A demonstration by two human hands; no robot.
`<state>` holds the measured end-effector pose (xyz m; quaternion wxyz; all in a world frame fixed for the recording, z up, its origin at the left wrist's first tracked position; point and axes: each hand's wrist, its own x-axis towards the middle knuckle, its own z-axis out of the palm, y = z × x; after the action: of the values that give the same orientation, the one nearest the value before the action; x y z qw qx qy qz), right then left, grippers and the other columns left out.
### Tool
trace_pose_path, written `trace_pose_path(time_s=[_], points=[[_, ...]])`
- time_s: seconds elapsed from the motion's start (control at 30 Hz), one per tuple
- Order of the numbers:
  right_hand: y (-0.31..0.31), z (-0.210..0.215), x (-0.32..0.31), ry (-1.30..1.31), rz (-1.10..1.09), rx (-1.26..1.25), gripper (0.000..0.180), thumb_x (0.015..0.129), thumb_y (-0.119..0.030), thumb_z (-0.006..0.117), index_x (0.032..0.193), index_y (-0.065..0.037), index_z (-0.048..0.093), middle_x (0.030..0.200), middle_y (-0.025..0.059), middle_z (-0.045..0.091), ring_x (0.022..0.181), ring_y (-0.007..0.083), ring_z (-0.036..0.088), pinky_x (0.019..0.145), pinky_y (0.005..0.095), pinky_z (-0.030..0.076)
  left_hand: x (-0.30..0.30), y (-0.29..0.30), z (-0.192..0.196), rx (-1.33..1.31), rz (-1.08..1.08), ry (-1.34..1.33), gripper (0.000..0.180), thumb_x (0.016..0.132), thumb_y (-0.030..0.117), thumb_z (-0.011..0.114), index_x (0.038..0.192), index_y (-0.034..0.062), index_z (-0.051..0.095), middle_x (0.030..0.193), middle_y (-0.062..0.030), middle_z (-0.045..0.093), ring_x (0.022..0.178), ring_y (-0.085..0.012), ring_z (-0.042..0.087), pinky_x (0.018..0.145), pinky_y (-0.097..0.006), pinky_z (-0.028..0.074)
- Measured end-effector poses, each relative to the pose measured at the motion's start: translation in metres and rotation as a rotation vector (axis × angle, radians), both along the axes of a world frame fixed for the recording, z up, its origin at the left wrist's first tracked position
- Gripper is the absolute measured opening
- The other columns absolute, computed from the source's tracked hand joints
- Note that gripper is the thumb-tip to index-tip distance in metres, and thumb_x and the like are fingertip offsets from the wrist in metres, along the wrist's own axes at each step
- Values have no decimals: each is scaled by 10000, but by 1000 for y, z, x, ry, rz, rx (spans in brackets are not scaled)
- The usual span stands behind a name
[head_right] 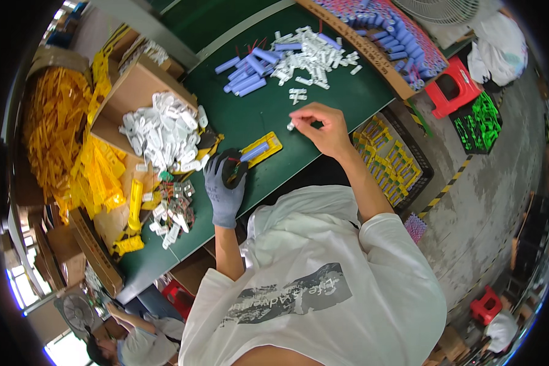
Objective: The person assembles electronic components by hand, inserting batteries, circuit boards, wires, and plastic clips into yellow plastic housings.
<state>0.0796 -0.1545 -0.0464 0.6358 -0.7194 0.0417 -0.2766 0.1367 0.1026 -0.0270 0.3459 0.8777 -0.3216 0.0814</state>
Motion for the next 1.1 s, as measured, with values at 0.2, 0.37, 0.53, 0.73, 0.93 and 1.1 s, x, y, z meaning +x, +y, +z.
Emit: trace_pose_path(time_s=[0.2,0.37,0.53,0.73,0.93,1.1], points=[[13,8,5,162,214,-219,144,753,-61,777,847,3,689,752,71,673,643,108,629,578,224,490,1,-1,-1,-31,-11,5,243,732,140,728,948,78,636,1034,-85,639,981,-305,578,906,-417,416],[12,4,18,197,342,-261,119,755,-51,773,826,1,693,717,65,672,598,96,613,545,215,471,-1,2,-1,-56,-9,6,262,722,138,731,954,72,629,1047,-83,636,985,-307,575,913,-422,414],[11,11,30,189,438,-378,97,780,-69,752,819,5,701,728,64,673,599,106,616,542,214,459,-2,4,-4,-59,-16,6,276,719,143,732,960,72,619,1082,-82,627,1000,-319,567,929,-434,410],[9,20,31,231,492,-451,71,821,-55,704,867,-1,709,766,59,668,649,106,612,585,220,464,-1,4,-5,-56,-15,34,279,718,145,733,963,77,616,1089,-82,625,1005,-332,561,935,-436,408],[10,19,24,345,433,-366,98,817,-39,701,909,-5,708,776,53,659,636,90,578,571,221,448,0,4,-3,-44,-17,19,289,712,144,735,966,80,614,1092,-79,624,1006,-330,562,941,-437,406],[31,34,20,562,282,-180,285,785,-17,711,1066,-26,666,750,32,626,655,83,588,596,212,456,0,4,-3,-37,-25,30,297,710,142,735,976,82,616,1091,-82,624,1006,-328,562,946,-439,404]])
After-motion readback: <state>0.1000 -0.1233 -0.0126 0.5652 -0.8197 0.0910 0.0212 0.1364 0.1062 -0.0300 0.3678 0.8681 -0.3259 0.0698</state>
